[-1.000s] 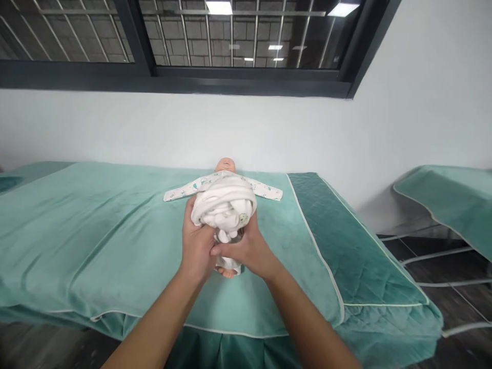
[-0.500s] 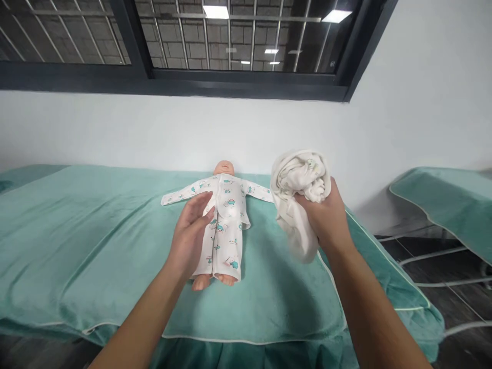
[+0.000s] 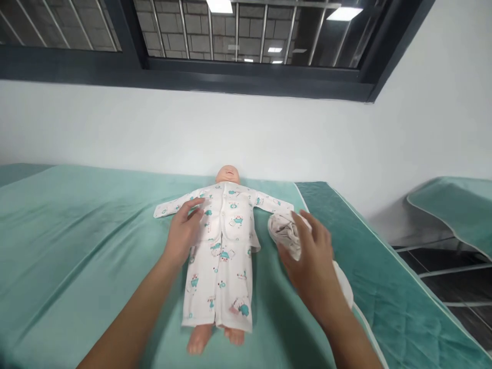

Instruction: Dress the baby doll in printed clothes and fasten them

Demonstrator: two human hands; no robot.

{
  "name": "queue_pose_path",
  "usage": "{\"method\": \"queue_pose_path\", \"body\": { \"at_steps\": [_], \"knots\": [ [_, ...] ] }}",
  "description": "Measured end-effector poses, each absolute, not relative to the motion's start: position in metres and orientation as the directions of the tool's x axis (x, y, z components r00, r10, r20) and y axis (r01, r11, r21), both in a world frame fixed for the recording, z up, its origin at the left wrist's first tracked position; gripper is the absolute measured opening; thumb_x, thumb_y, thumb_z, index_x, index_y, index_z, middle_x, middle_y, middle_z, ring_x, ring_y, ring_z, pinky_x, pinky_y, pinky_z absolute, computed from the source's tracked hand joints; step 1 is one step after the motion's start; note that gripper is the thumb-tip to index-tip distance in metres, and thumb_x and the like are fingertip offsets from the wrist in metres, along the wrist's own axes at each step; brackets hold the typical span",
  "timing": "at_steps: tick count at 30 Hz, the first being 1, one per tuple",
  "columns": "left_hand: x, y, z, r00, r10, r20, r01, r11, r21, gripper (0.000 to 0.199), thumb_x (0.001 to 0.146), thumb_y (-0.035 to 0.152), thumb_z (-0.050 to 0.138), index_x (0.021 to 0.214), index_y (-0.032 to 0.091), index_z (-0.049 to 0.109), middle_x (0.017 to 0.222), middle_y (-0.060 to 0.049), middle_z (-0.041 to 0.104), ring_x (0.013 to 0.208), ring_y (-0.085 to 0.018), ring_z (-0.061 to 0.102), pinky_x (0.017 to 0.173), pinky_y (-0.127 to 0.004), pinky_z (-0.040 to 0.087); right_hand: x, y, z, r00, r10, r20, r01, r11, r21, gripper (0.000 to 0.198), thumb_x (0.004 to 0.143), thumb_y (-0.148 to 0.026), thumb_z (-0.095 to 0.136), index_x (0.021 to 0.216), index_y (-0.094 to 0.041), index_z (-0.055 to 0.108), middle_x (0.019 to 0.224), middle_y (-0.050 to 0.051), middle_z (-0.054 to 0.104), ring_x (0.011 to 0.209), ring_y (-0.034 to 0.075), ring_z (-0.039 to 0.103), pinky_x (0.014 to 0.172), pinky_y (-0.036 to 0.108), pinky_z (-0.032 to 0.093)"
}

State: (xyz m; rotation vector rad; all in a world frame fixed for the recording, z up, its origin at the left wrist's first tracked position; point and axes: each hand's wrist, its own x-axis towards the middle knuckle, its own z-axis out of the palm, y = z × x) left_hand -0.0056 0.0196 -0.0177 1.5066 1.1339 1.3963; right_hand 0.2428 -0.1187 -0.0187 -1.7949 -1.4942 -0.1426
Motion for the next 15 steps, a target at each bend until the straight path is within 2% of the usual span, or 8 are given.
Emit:
{"method": "queue_pose_path", "body": {
  "at_steps": [2, 4, 6, 9, 15],
  "knots": [
    [0.008, 0.045, -0.014, 0.061, 0.926, 0.373, 0.172, -0.378, 0.91, 0.028, 0.085, 0.026, 0.053, 0.109, 0.025, 0.068, 0.13, -0.006, 0.063, 0.125, -0.024, 0.055, 0.11, -0.044, 0.04, 0.221, -0.086, -0.006, 0.208, 0.796, 0.568, 0.803, 0.192, -0.564, 0.052, 0.087, -0.044, 0.058, 0.137, -0.033, 0.047, 0.146, 0.008, 0.045, 0.135, 0.031, 0.042, 0.112, 0.052, 0.036],
    [0.022, 0.071, -0.007, 0.144, 0.9, 0.412, 0.263, -0.436, 0.861, 0.029, 0.086, 0.025, 0.051, 0.11, 0.022, 0.068, 0.131, -0.008, 0.063, 0.129, -0.025, 0.052, 0.113, -0.044, 0.037, 0.203, -0.039, -0.001, 0.177, 0.834, 0.523, 0.7, 0.267, -0.663, 0.043, 0.089, -0.041, 0.056, 0.131, -0.032, 0.051, 0.138, 0.007, 0.053, 0.131, 0.027, 0.047, 0.111, 0.049, 0.038],
    [0.033, 0.096, 0.001, 0.256, 0.878, 0.404, 0.345, -0.474, 0.81, 0.032, 0.087, 0.024, 0.049, 0.112, 0.019, 0.069, 0.128, -0.01, 0.064, 0.126, -0.026, 0.054, 0.112, -0.043, 0.037, 0.191, 0.01, -0.003, 0.212, 0.86, 0.465, 0.609, 0.255, -0.751, 0.035, 0.09, -0.037, 0.053, 0.123, -0.027, 0.056, 0.131, 0.007, 0.058, 0.124, 0.026, 0.052, 0.108, 0.048, 0.04],
    [0.042, 0.121, 0.004, 0.378, 0.851, 0.364, 0.404, -0.505, 0.763, 0.035, 0.089, 0.02, 0.044, 0.112, 0.018, 0.07, 0.125, -0.01, 0.067, 0.122, -0.026, 0.058, 0.109, -0.042, 0.04, 0.184, 0.064, -0.011, 0.232, 0.875, 0.425, 0.549, 0.243, -0.8, 0.029, 0.089, -0.034, 0.052, 0.114, -0.022, 0.06, 0.123, 0.009, 0.063, 0.119, 0.025, 0.055, 0.108, 0.047, 0.039],
    [0.044, 0.127, -0.009, 0.335, 0.847, 0.413, 0.454, -0.529, 0.717, 0.039, 0.094, 0.021, 0.038, 0.119, 0.022, 0.067, 0.13, -0.005, 0.064, 0.123, -0.022, 0.057, 0.106, -0.039, 0.044, 0.185, 0.08, -0.029, 0.144, 0.896, 0.42, 0.431, 0.325, -0.842, 0.027, 0.091, -0.033, 0.049, 0.115, -0.027, 0.062, 0.13, 0.004, 0.06, 0.126, 0.021, 0.05, 0.108, 0.041, 0.04]
  ]
}}
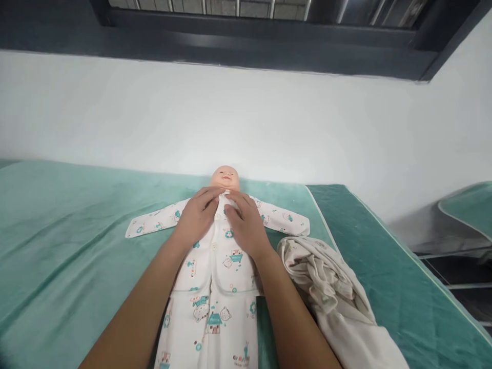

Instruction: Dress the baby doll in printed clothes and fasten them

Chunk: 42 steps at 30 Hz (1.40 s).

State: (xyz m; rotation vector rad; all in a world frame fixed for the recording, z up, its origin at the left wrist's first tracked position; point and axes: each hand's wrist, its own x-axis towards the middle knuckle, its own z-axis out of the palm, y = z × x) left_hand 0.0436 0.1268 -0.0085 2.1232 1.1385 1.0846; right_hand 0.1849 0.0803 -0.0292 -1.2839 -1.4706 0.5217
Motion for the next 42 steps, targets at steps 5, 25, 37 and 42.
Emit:
{"method": "queue_pose_path", "body": {
  "at_steps": [5, 25, 37, 42],
  "knots": [
    [0.046, 0.124, -0.008, 0.31, 0.855, 0.417, 0.499, -0.519, 0.694, 0.038, 0.094, 0.019, 0.038, 0.113, 0.022, 0.07, 0.126, -0.002, 0.066, 0.121, -0.019, 0.059, 0.107, -0.036, 0.044, 0.184, 0.078, -0.029, 0.168, 0.896, 0.41, 0.47, 0.293, -0.832, 0.024, 0.091, -0.032, 0.05, 0.109, -0.026, 0.065, 0.131, 0.004, 0.059, 0.126, 0.022, 0.05, 0.11, 0.043, 0.037],
    [0.045, 0.119, -0.008, 0.273, 0.841, 0.467, 0.536, -0.536, 0.652, 0.036, 0.093, 0.017, 0.04, 0.108, 0.022, 0.072, 0.124, -0.003, 0.066, 0.116, -0.017, 0.061, 0.105, -0.032, 0.045, 0.183, 0.077, -0.024, 0.138, 0.905, 0.403, 0.596, 0.25, -0.763, 0.028, 0.093, -0.033, 0.045, 0.108, -0.026, 0.067, 0.129, 0.004, 0.061, 0.123, 0.025, 0.051, 0.108, 0.045, 0.038],
    [0.045, 0.117, -0.007, 0.284, 0.851, 0.443, 0.662, -0.508, 0.551, 0.038, 0.091, 0.015, 0.039, 0.104, 0.02, 0.073, 0.119, -0.006, 0.068, 0.11, -0.022, 0.064, 0.097, -0.039, 0.049, 0.182, 0.074, -0.019, 0.129, 0.928, 0.351, 0.689, 0.171, -0.704, 0.03, 0.094, -0.033, 0.042, 0.109, -0.028, 0.067, 0.132, 0.003, 0.059, 0.124, 0.027, 0.05, 0.106, 0.048, 0.04],
    [0.045, 0.118, -0.008, 0.279, 0.857, 0.433, 0.668, -0.497, 0.554, 0.037, 0.092, 0.017, 0.038, 0.105, 0.019, 0.072, 0.119, -0.006, 0.068, 0.109, -0.022, 0.064, 0.097, -0.038, 0.049, 0.183, 0.071, -0.016, 0.114, 0.941, 0.319, 0.719, 0.144, -0.68, 0.034, 0.095, -0.036, 0.04, 0.112, -0.03, 0.069, 0.138, 0.001, 0.057, 0.129, 0.027, 0.048, 0.107, 0.049, 0.04]
  ]
}}
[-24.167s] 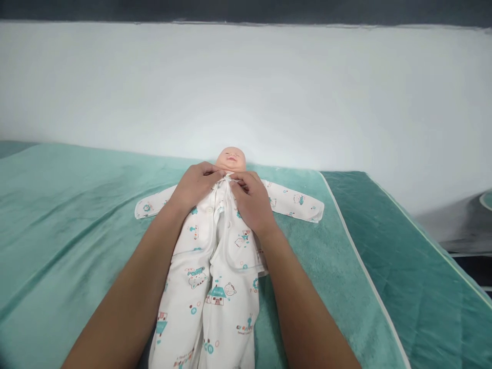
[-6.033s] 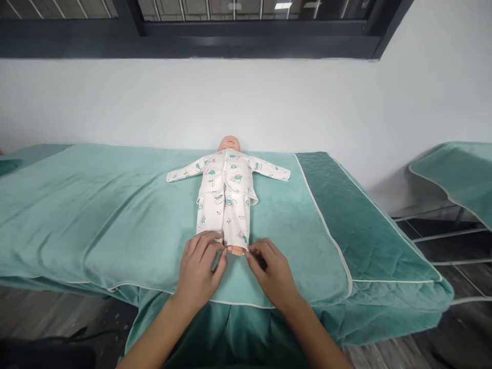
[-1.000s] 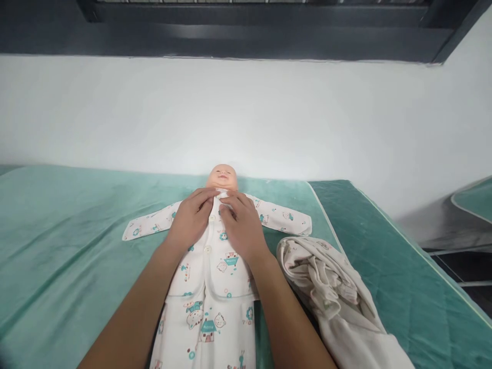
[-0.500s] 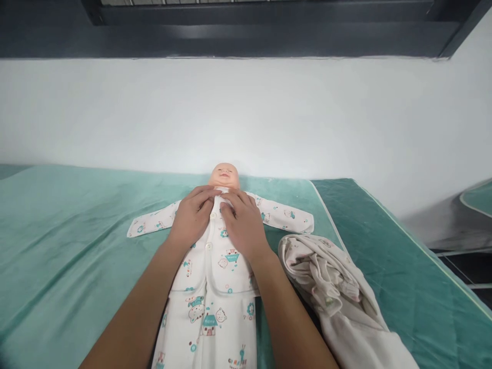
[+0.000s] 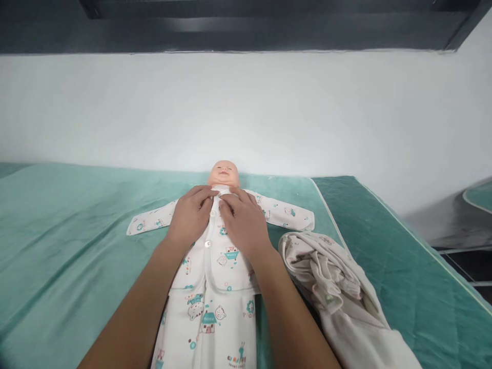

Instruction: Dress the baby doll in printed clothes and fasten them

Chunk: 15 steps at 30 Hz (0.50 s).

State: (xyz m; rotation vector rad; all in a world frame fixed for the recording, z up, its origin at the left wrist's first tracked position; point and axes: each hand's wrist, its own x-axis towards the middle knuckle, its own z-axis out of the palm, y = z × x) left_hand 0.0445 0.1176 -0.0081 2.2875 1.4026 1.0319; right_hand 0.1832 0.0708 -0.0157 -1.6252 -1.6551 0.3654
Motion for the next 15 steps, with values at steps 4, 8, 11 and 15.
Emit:
{"method": "queue_pose_path", "body": {
  "at_steps": [4, 8, 11, 15],
  "knots": [
    [0.0448, 0.118, -0.008, 0.249, 0.873, 0.419, 0.641, -0.473, 0.604, 0.036, 0.091, 0.017, 0.038, 0.105, 0.019, 0.071, 0.118, -0.006, 0.068, 0.11, -0.021, 0.063, 0.1, -0.037, 0.047, 0.1839, 0.0692, -0.015, 0.102, 0.952, 0.288, 0.727, 0.126, -0.675, 0.037, 0.096, -0.037, 0.039, 0.119, -0.032, 0.068, 0.143, 0.0, 0.053, 0.134, 0.028, 0.044, 0.111, 0.051, 0.036],
    [0.0446, 0.1187, -0.0071, 0.227, 0.891, 0.394, 0.6, -0.446, 0.664, 0.034, 0.091, 0.019, 0.039, 0.104, 0.021, 0.07, 0.12, -0.005, 0.068, 0.113, -0.021, 0.062, 0.101, -0.038, 0.046, 0.185, 0.0699, -0.0168, 0.071, 0.955, 0.288, 0.718, 0.151, -0.679, 0.041, 0.097, -0.04, 0.039, 0.128, -0.03, 0.065, 0.148, 0.001, 0.05, 0.138, 0.03, 0.04, 0.113, 0.053, 0.033],
    [0.0444, 0.1201, -0.0071, 0.224, 0.898, 0.379, 0.569, -0.436, 0.697, 0.032, 0.09, 0.021, 0.04, 0.104, 0.023, 0.07, 0.12, -0.004, 0.068, 0.114, -0.021, 0.061, 0.103, -0.038, 0.045, 0.1847, 0.0714, -0.0188, 0.068, 0.951, 0.303, 0.698, 0.171, -0.695, 0.041, 0.096, -0.04, 0.04, 0.128, -0.03, 0.065, 0.148, 0.002, 0.05, 0.139, 0.03, 0.039, 0.114, 0.054, 0.031],
    [0.0446, 0.122, -0.0074, 0.214, 0.91, 0.356, 0.552, -0.413, 0.724, 0.032, 0.09, 0.023, 0.041, 0.107, 0.022, 0.069, 0.122, -0.005, 0.067, 0.118, -0.022, 0.059, 0.105, -0.039, 0.044, 0.1834, 0.0738, -0.021, 0.12, 0.943, 0.309, 0.632, 0.167, -0.756, 0.038, 0.094, -0.038, 0.044, 0.124, -0.031, 0.067, 0.144, 0.001, 0.053, 0.136, 0.028, 0.042, 0.114, 0.054, 0.031]
  ]
}}
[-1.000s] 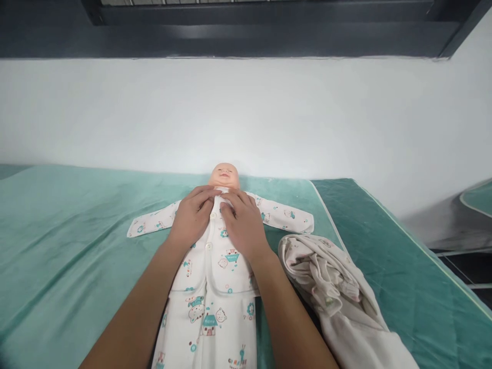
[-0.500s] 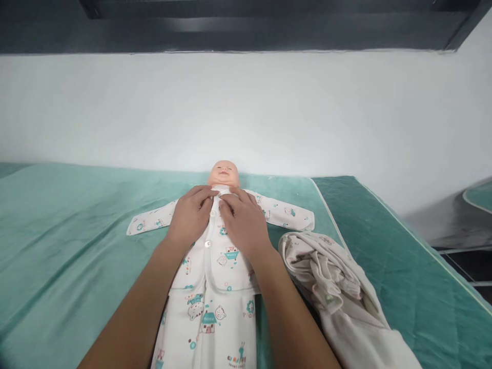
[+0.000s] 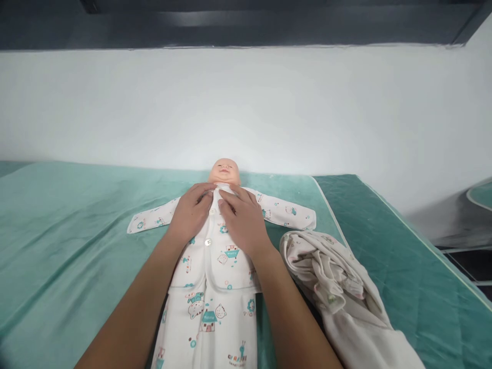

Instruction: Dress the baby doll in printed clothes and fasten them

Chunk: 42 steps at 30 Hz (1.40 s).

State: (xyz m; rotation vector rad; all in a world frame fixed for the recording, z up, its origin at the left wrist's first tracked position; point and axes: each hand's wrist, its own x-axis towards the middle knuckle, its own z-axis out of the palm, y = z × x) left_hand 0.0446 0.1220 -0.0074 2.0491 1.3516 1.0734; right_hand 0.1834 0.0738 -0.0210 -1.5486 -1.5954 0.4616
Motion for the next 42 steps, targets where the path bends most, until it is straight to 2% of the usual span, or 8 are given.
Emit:
{"method": "queue_pose_path", "body": {
  "at_steps": [7, 10, 17, 24, 27, 30, 37, 42],
  "knots": [
    [0.0442, 0.1231, -0.0065, 0.219, 0.918, 0.331, 0.502, -0.397, 0.768, 0.032, 0.09, 0.025, 0.043, 0.108, 0.022, 0.069, 0.123, -0.004, 0.067, 0.119, -0.021, 0.058, 0.106, -0.039, 0.043, 0.1823, 0.0753, -0.0233, 0.205, 0.922, 0.329, 0.49, 0.194, -0.85, 0.031, 0.088, -0.034, 0.052, 0.116, -0.028, 0.066, 0.132, 0.003, 0.061, 0.128, 0.024, 0.048, 0.11, 0.047, 0.038],
    [0.0437, 0.1234, -0.0063, 0.224, 0.915, 0.337, 0.488, -0.404, 0.774, 0.031, 0.089, 0.024, 0.044, 0.106, 0.022, 0.07, 0.121, -0.004, 0.067, 0.116, -0.02, 0.059, 0.103, -0.038, 0.045, 0.1826, 0.0754, -0.0235, 0.191, 0.923, 0.333, 0.499, 0.2, -0.843, 0.033, 0.089, -0.034, 0.05, 0.12, -0.028, 0.063, 0.133, 0.003, 0.06, 0.129, 0.024, 0.048, 0.108, 0.047, 0.039],
    [0.0406, 0.1263, -0.0061, 0.242, 0.91, 0.336, 0.4, -0.409, 0.82, 0.029, 0.089, 0.024, 0.047, 0.103, 0.024, 0.073, 0.121, -0.002, 0.068, 0.117, -0.018, 0.06, 0.107, -0.036, 0.044, 0.1833, 0.076, -0.0232, 0.151, 0.938, 0.312, 0.557, 0.18, -0.811, 0.032, 0.092, -0.038, 0.05, 0.118, -0.03, 0.066, 0.143, 0.001, 0.054, 0.136, 0.025, 0.042, 0.114, 0.052, 0.03],
    [0.0383, 0.1294, -0.0063, 0.269, 0.915, 0.301, 0.356, -0.385, 0.851, 0.032, 0.091, 0.023, 0.045, 0.103, 0.027, 0.074, 0.126, 0.001, 0.067, 0.122, -0.018, 0.059, 0.111, -0.038, 0.042, 0.1807, 0.0757, -0.0227, 0.2, 0.925, 0.323, 0.497, 0.189, -0.847, 0.023, 0.09, -0.036, 0.052, 0.104, -0.03, 0.07, 0.137, 0.001, 0.058, 0.133, 0.024, 0.046, 0.112, 0.05, 0.035],
    [0.0378, 0.1299, -0.0061, 0.283, 0.914, 0.29, 0.385, -0.385, 0.838, 0.034, 0.092, 0.023, 0.044, 0.104, 0.029, 0.075, 0.13, 0.002, 0.065, 0.125, -0.018, 0.056, 0.112, -0.037, 0.041, 0.1791, 0.0752, -0.0215, 0.218, 0.928, 0.301, 0.461, 0.174, -0.87, 0.026, 0.089, -0.035, 0.053, 0.111, -0.03, 0.065, 0.137, 0.002, 0.058, 0.131, 0.024, 0.047, 0.106, 0.048, 0.042],
    [0.0376, 0.13, -0.0055, 0.304, 0.908, 0.289, 0.413, -0.399, 0.819, 0.037, 0.092, 0.022, 0.041, 0.103, 0.032, 0.075, 0.132, 0.003, 0.063, 0.126, -0.018, 0.055, 0.113, -0.038, 0.04, 0.1792, 0.0741, -0.0181, 0.225, 0.943, 0.244, 0.44, 0.125, -0.889, 0.038, 0.09, -0.037, 0.052, 0.127, -0.029, 0.056, 0.137, 0.004, 0.057, 0.129, 0.024, 0.049, 0.1, 0.046, 0.047],
    [0.0387, 0.131, -0.0071, 0.333, 0.89, 0.313, 0.456, -0.442, 0.772, 0.039, 0.093, 0.021, 0.038, 0.103, 0.03, 0.075, 0.133, 0.001, 0.063, 0.128, -0.018, 0.054, 0.114, -0.039, 0.039, 0.1859, 0.0743, -0.015, 0.019, 0.961, 0.275, 0.535, 0.222, -0.815, 0.051, 0.096, -0.035, 0.043, 0.147, -0.031, 0.041, 0.152, 0.002, 0.045, 0.147, 0.023, 0.027, 0.117, 0.05, 0.03],
    [0.0416, 0.1284, -0.0085, 0.24, 0.909, 0.342, 0.442, -0.416, 0.795, 0.033, 0.09, 0.021, 0.044, 0.106, 0.027, 0.073, 0.126, -0.001, 0.067, 0.121, -0.019, 0.059, 0.108, -0.039, 0.044, 0.1876, 0.0758, -0.017, 0.0, 0.956, 0.293, 0.562, 0.242, -0.791, 0.05, 0.095, -0.036, 0.044, 0.145, -0.03, 0.044, 0.151, 0.002, 0.046, 0.146, 0.023, 0.029, 0.118, 0.05, 0.027]
  ]
}}
